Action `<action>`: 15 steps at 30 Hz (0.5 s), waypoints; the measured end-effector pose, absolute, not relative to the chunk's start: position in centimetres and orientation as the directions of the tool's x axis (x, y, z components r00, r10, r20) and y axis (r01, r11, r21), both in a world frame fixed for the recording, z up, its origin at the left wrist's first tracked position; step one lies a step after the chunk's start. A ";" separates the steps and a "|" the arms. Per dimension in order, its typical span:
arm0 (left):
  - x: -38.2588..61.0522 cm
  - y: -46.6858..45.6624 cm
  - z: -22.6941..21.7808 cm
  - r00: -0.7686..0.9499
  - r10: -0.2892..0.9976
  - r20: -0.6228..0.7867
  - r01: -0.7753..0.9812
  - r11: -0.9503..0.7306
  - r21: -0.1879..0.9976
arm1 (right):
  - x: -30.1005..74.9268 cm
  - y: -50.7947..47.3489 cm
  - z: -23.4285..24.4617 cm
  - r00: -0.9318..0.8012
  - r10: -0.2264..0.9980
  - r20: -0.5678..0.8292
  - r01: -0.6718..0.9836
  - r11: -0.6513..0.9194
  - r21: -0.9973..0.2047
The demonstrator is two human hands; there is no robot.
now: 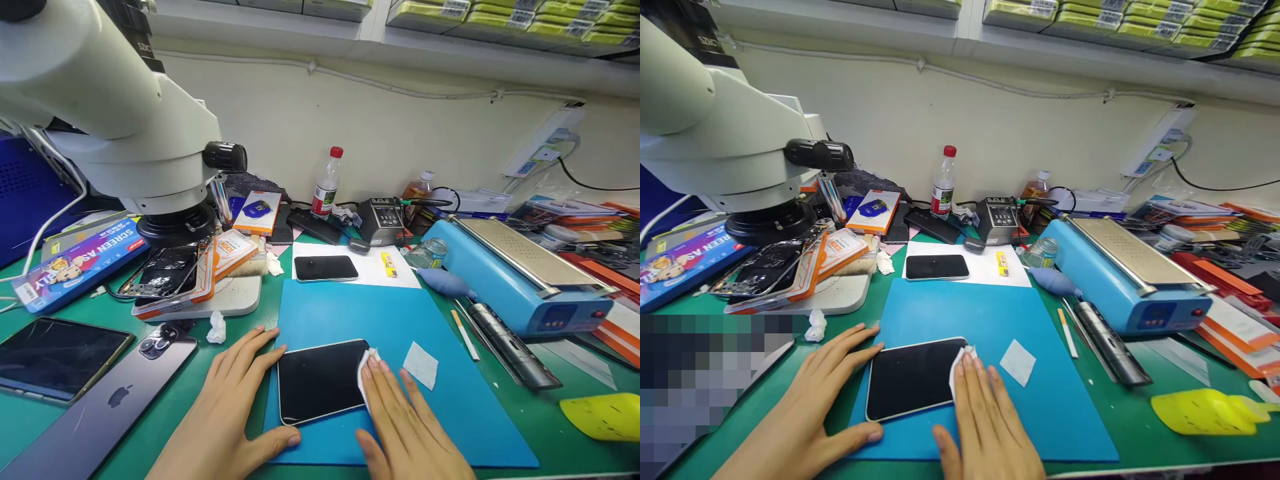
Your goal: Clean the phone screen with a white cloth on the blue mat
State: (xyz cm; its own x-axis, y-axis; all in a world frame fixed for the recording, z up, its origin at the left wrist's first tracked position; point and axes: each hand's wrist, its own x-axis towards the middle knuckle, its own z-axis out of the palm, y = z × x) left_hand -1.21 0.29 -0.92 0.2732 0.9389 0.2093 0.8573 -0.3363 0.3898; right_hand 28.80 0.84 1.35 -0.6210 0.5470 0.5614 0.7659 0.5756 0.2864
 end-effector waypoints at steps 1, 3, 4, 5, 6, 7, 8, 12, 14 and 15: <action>-1.2 0.3 -1.2 0.281 0.932 0.228 0.853 -0.351 0.386 | 27.5 0.8 1.0 -0.607 0.542 0.581 0.769 0.584 0.259; -1.2 0.4 -1.7 0.295 0.917 0.270 0.843 -0.382 0.378 | 24.5 0.9 0.2 -0.627 0.485 0.609 0.717 0.665 0.209; -1.3 0.4 -1.9 0.296 0.912 0.284 0.841 -0.389 0.375 | 23.1 0.9 -0.2 -0.631 0.444 0.636 0.679 0.713 0.176; -1.3 0.4 -2.1 0.289 0.910 0.297 0.842 -0.389 0.374 | 21.9 1.0 -0.5 -0.632 0.397 0.666 0.652 0.736 0.180; -1.3 0.3 -2.2 0.286 0.909 0.304 0.842 -0.390 0.374 | 21.2 1.1 -0.7 -0.634 0.362 0.684 0.630 0.755 0.184; -1.3 0.3 -2.3 0.282 0.907 0.312 0.840 -0.390 0.376 | 20.9 1.2 -0.8 -0.635 0.336 0.695 0.614 0.766 0.191; -1.4 0.3 -2.3 0.284 0.906 0.316 0.836 -0.395 0.381 | 21.1 1.2 -0.8 -0.640 0.325 0.696 0.607 0.770 0.198; -1.1 0.0 -1.7 0.228 0.930 0.287 0.836 -0.338 0.431 | 25.7 1.1 0.5 -0.665 0.404 0.628 0.638 0.745 0.196; -0.8 -0.2 -1.3 0.202 0.948 0.247 0.843 -0.297 0.448 | 28.5 1.0 1.2 -0.682 0.446 0.580 0.661 0.715 0.227; -0.6 -0.3 -1.1 0.200 0.953 0.228 0.845 -0.286 0.452 | 29.7 0.9 1.3 -0.685 0.452 0.571 0.666 0.706 0.240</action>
State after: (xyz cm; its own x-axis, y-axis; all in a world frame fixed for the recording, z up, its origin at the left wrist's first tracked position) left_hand -0.64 -0.25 -1.08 0.2004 0.9527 0.2283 0.8448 -0.2861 0.4522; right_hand 29.71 0.91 1.33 -0.6852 0.4524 0.5708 0.6661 0.7062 0.2399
